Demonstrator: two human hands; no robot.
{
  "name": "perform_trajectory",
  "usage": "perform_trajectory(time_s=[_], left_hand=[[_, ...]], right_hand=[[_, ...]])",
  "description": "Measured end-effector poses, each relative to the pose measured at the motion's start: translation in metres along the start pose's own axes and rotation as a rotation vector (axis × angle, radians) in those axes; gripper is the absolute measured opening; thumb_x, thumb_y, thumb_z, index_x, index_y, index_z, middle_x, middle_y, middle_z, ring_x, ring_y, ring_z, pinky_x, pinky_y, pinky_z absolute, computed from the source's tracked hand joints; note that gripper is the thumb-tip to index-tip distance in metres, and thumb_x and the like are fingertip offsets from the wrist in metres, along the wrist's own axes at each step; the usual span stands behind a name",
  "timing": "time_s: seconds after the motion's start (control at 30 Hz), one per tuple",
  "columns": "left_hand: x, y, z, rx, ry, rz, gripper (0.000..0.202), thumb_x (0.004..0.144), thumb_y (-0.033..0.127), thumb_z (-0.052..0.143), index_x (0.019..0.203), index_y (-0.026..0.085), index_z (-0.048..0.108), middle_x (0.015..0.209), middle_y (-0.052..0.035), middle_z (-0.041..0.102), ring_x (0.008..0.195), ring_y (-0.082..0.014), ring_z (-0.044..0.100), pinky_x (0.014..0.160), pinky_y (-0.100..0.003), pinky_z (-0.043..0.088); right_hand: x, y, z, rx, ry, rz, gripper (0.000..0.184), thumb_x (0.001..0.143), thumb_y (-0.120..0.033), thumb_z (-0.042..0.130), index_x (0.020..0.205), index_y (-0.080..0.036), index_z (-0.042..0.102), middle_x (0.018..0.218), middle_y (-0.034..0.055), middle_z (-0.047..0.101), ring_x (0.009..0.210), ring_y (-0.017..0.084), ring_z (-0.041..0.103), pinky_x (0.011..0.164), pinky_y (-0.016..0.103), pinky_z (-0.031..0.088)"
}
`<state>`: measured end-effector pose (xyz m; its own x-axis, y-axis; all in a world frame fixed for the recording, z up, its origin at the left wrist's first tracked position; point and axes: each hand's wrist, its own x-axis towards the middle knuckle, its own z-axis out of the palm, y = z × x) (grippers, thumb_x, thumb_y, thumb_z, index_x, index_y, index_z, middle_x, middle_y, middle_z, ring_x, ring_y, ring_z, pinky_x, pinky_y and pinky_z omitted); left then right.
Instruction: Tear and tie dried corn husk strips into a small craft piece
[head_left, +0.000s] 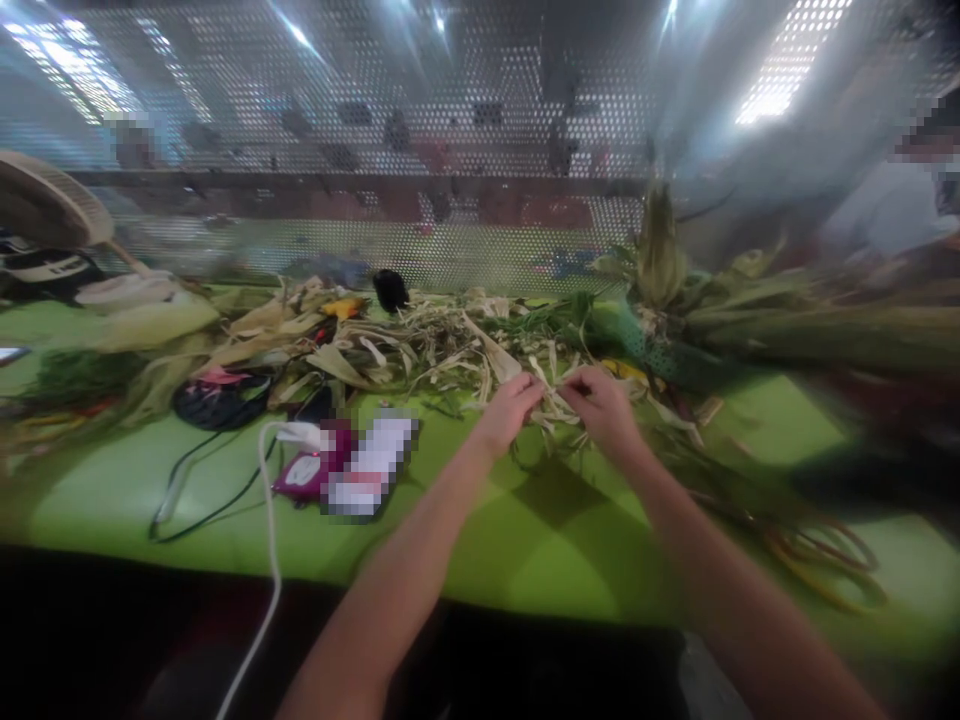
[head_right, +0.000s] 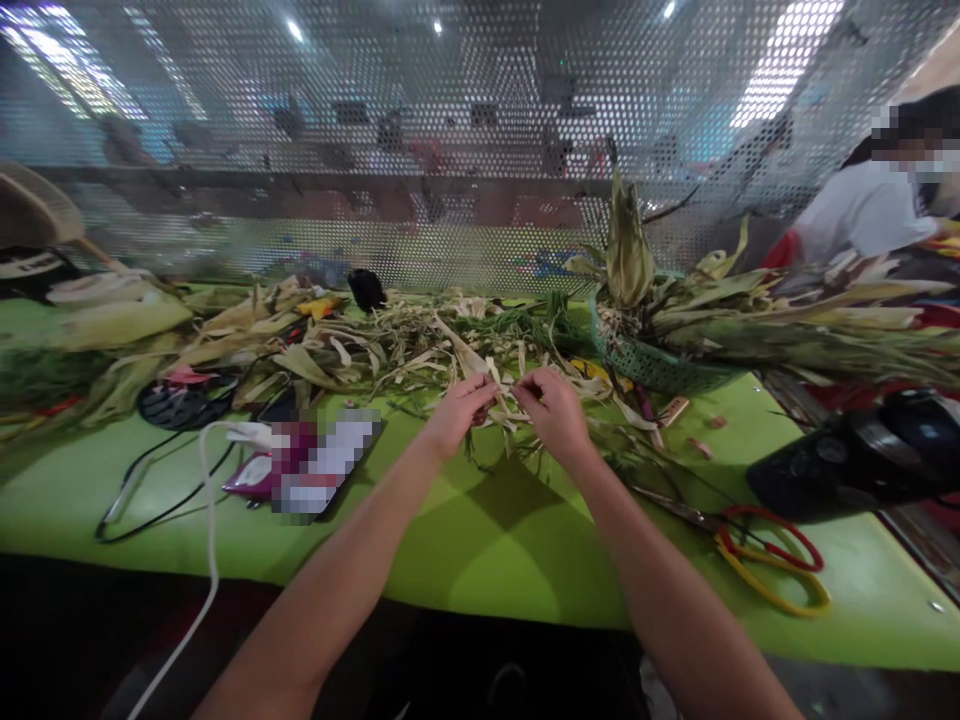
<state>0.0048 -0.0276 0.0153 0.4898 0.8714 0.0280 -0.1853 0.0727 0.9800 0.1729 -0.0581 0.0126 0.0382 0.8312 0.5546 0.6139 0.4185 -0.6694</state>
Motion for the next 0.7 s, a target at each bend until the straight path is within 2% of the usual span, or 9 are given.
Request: perform_trajectory(time_s=[0.13, 0.27, 0.37, 0.47, 0.57, 0.7], left_hand=[[-0.001, 0.001, -0.001, 0.034, -0.031, 0.023, 0.030, 0.084, 0.044, 0.062, 0.078, 0.018, 0.050, 0.063, 0.0044, 0.039, 0.054, -0.0072, 0.034, 0.051, -0.023, 0.023], [0.002, -0.003, -0.002, 0.209, -0.063, 0.085, 0.028, 0.088, 0.045, 0.057, 0.086, 0.017, 0.054, 0.071, 0.0026, 0.048, 0.064, -0.0093, 0.041, 0.061, -0.023, 0.033], [0.003, -0.007, 0.000, 0.310, -0.098, 0.144, 0.027, 0.088, 0.043, 0.056, 0.091, 0.016, 0.058, 0.083, -0.0010, 0.057, 0.076, -0.0120, 0.049, 0.072, -0.025, 0.039], [0.004, -0.010, 0.004, 0.309, -0.130, 0.130, 0.027, 0.087, 0.040, 0.057, 0.095, 0.015, 0.061, 0.090, -0.0038, 0.062, 0.083, -0.0142, 0.054, 0.080, -0.028, 0.042], [0.004, -0.013, 0.006, 0.289, -0.152, 0.112, 0.024, 0.085, 0.037, 0.060, 0.091, 0.014, 0.061, 0.087, -0.0040, 0.063, 0.082, -0.0147, 0.055, 0.080, -0.029, 0.042], [0.003, -0.016, 0.011, 0.232, -0.205, 0.112, 0.024, 0.081, 0.037, 0.064, 0.081, 0.014, 0.060, 0.080, -0.0025, 0.061, 0.079, -0.0142, 0.054, 0.080, -0.029, 0.042]], right_hand=[[0.002, 0.002, -0.004, 0.037, 0.002, 0.053, 0.017, 0.082, -0.033, 0.063, 0.072, -0.020, 0.060, 0.071, 0.0009, 0.057, 0.070, 0.017, 0.052, 0.066, 0.029, 0.040], [0.004, 0.000, -0.007, 0.211, -0.086, 0.216, 0.024, 0.083, -0.043, 0.061, 0.082, -0.019, 0.068, 0.079, 0.0033, 0.066, 0.076, 0.018, 0.058, 0.070, 0.030, 0.045], [0.004, -0.003, -0.009, 0.352, -0.079, 0.330, 0.028, 0.076, -0.046, 0.070, 0.088, -0.020, 0.071, 0.084, 0.0038, 0.070, 0.079, 0.019, 0.061, 0.074, 0.032, 0.048], [0.004, -0.005, -0.009, 0.468, -0.086, 0.410, 0.033, 0.068, -0.046, 0.078, 0.088, -0.020, 0.070, 0.083, 0.0028, 0.069, 0.076, 0.017, 0.061, 0.073, 0.031, 0.048], [0.004, -0.005, -0.009, 0.541, -0.092, 0.434, 0.033, 0.066, -0.047, 0.079, 0.078, -0.019, 0.066, 0.072, -0.0001, 0.063, 0.067, 0.013, 0.055, 0.065, 0.027, 0.045], [0.001, -0.006, -0.005, 0.499, -0.009, 0.386, 0.033, 0.065, -0.044, 0.080, 0.070, -0.019, 0.060, 0.064, -0.0030, 0.055, 0.059, 0.010, 0.047, 0.056, 0.024, 0.039]])
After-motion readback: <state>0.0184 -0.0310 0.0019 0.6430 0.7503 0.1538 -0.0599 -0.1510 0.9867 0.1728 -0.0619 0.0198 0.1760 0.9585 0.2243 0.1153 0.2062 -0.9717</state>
